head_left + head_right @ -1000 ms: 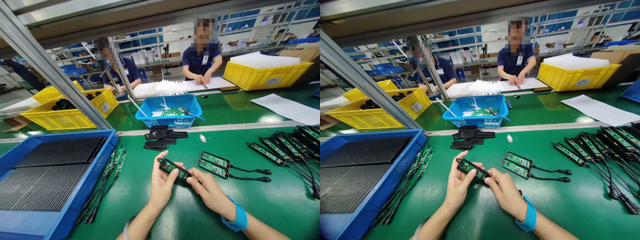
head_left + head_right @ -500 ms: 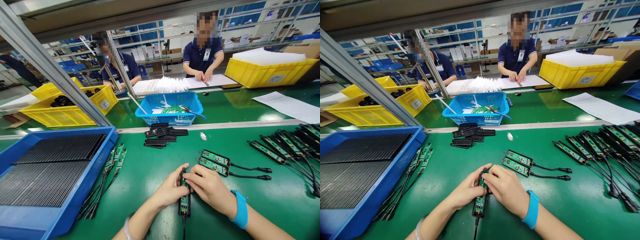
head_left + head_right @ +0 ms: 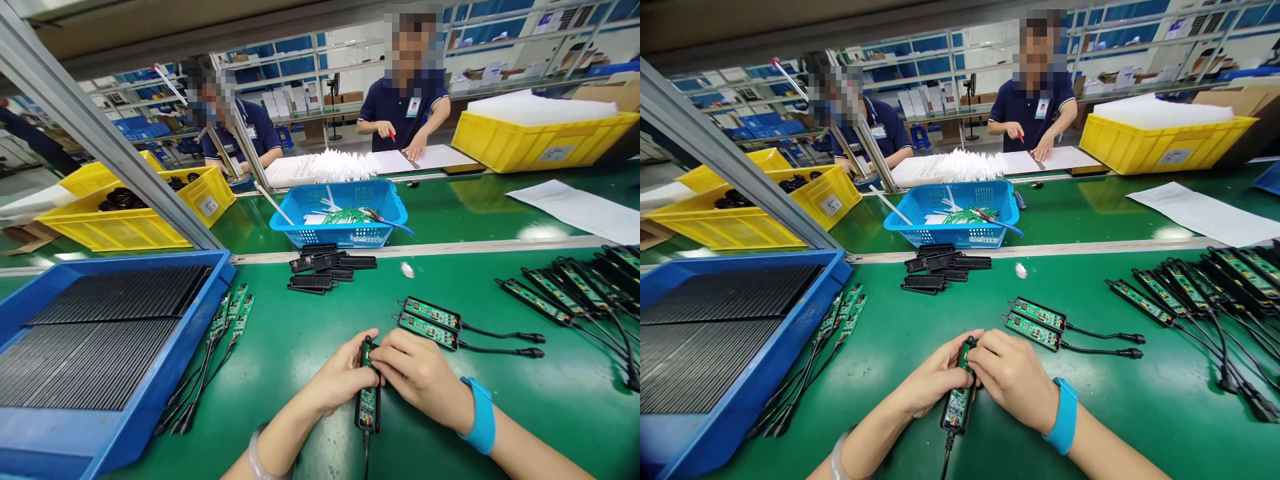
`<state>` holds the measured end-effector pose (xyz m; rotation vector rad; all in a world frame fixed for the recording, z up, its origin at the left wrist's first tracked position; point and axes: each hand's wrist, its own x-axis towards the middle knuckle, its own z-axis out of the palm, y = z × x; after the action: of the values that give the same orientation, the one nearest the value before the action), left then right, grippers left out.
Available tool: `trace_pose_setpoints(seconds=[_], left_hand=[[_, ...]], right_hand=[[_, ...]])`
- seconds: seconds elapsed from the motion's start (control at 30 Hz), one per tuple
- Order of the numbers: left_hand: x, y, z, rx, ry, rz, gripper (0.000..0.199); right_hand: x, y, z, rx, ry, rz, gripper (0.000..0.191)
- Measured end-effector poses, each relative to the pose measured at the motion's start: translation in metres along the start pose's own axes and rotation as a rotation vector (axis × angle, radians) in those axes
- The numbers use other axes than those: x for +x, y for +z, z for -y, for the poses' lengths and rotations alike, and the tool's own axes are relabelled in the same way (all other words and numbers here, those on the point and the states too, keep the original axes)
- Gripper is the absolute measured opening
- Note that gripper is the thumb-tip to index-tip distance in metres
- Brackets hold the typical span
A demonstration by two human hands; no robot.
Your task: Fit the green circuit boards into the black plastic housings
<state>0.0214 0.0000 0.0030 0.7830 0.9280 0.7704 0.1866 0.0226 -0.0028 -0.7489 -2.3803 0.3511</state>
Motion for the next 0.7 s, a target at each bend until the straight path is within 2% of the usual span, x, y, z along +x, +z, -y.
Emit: trace_pose_setpoints(seconds=[0.13, 0.23, 0.3, 0.43, 0.57, 0.63, 0.7], left_hand=[[0.000, 0.001, -0.001, 0.065, 0.026, 0.105, 0.048], [0.001, -0.002, -0.003, -0.011, -0.012, 0.023, 0.055], [0.001, -0.007, -0.006, -0.087, -0.025, -0.059, 0.059], [0.001, -0.015, -0.010, -0.174, -0.022, -0.127, 0.063], [0.002, -0.015, -0.009, -0.186, 0.021, -0.099, 0.061], [0.002, -0.014, -0.007, -0.171, 0.050, -0.084, 0.061], [0.003, -0.014, -0.005, -0.158, 0.076, -0.091, 0.061]], right_hand=[[0.002, -0.001, 0.004, 0.088, 0.134, 0.124, 0.018], [0.007, -0.009, 0.002, 0.229, 0.195, 0.194, 0.021], [0.015, -0.018, -0.009, 0.259, 0.280, 0.200, 0.021], [0.042, -0.036, -0.062, -0.181, 0.507, 0.173, 0.019], [0.067, -0.045, -0.119, -0.372, 0.591, 0.169, 0.020], [0.073, -0.045, -0.131, -0.412, 0.600, 0.199, 0.021], [0.074, -0.045, -0.128, -0.440, 0.597, 0.198, 0.020]])
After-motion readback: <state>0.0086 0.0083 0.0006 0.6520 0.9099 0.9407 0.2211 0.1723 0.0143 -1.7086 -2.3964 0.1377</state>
